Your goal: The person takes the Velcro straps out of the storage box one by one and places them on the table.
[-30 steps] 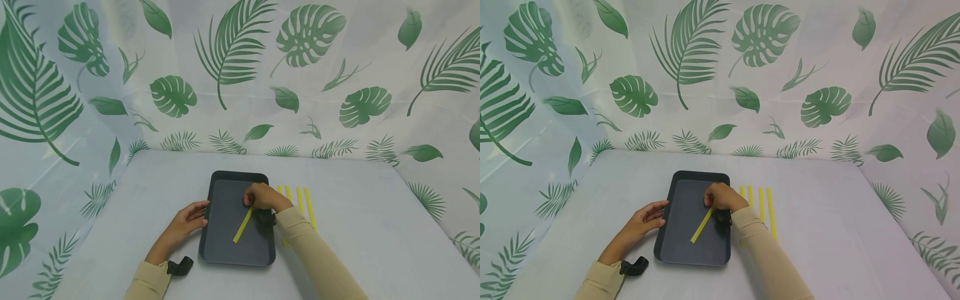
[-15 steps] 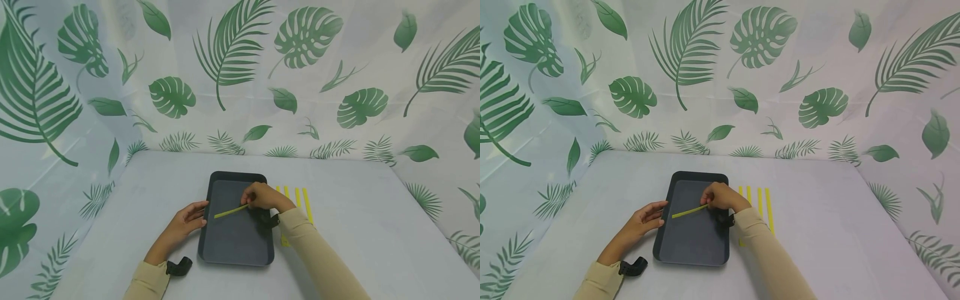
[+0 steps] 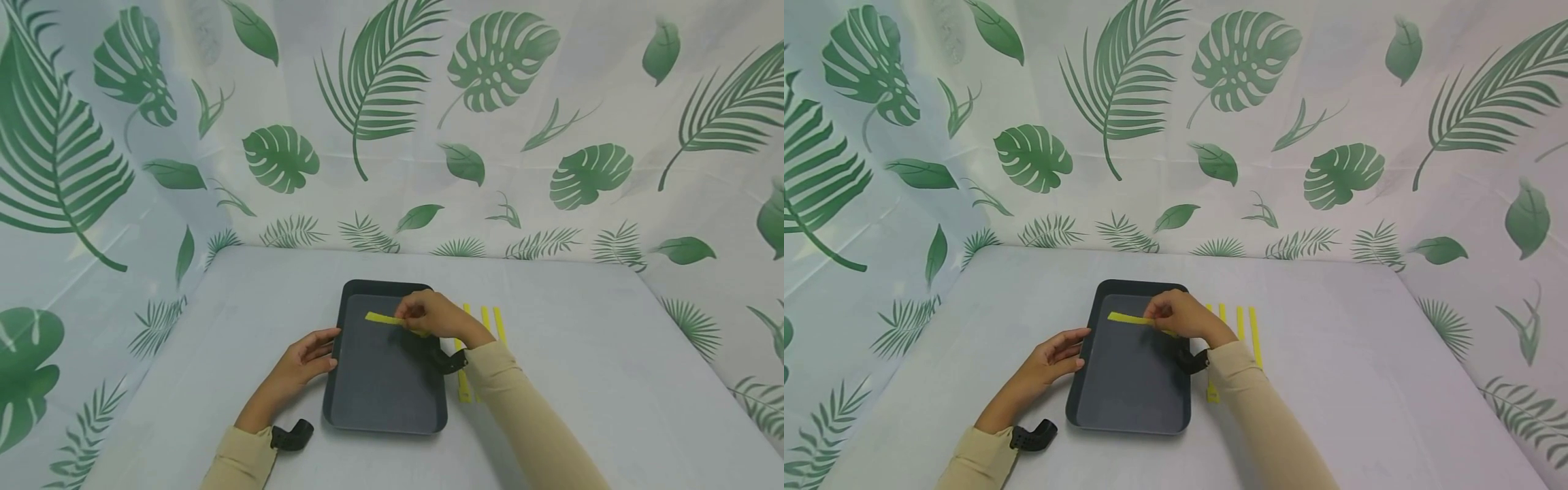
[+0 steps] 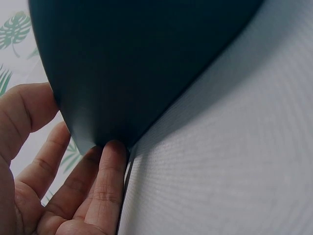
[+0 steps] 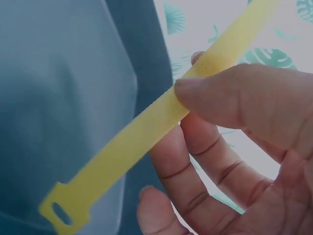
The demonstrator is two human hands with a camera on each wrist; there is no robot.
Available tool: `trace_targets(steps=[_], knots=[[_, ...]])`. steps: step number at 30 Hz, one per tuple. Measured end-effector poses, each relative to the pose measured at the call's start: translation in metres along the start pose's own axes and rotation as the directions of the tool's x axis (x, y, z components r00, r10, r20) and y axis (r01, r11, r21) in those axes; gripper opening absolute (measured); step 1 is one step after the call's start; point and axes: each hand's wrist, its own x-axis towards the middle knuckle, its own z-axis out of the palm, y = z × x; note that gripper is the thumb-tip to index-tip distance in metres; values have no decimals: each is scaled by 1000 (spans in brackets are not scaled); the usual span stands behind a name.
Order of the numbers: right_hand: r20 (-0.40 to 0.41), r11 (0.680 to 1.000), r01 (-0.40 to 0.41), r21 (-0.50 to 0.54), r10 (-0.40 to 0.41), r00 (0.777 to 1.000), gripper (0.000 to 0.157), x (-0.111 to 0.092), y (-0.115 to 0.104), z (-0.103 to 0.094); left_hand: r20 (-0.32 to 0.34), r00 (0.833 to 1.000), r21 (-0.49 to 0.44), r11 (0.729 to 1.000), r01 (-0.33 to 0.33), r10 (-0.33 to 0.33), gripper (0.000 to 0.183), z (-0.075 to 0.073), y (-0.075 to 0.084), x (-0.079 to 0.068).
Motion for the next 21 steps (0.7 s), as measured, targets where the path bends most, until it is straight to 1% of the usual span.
trace_targets(steps=[3, 8, 15, 21], knots=[[-4, 1000, 17, 7, -17, 1000, 8, -2, -1, -2, 3, 1000, -8, 1000, 3, -3, 63, 0, 0, 0], [-18, 999, 21, 36, -20, 1000, 8, -5, -7, -4, 1, 1000, -3, 1000, 5, -5, 62, 0, -1, 0], [-60, 992, -3, 125, 11, 998, 11, -12, -12, -2, 6, 1000, -8, 1000, -10, 10, 62, -1, -2, 0], [-91, 974, -3, 227, 24, 996, 16, -20, -14, 0, 2, 1000, -4, 1000, -8, 8, 62, -1, -2, 0]])
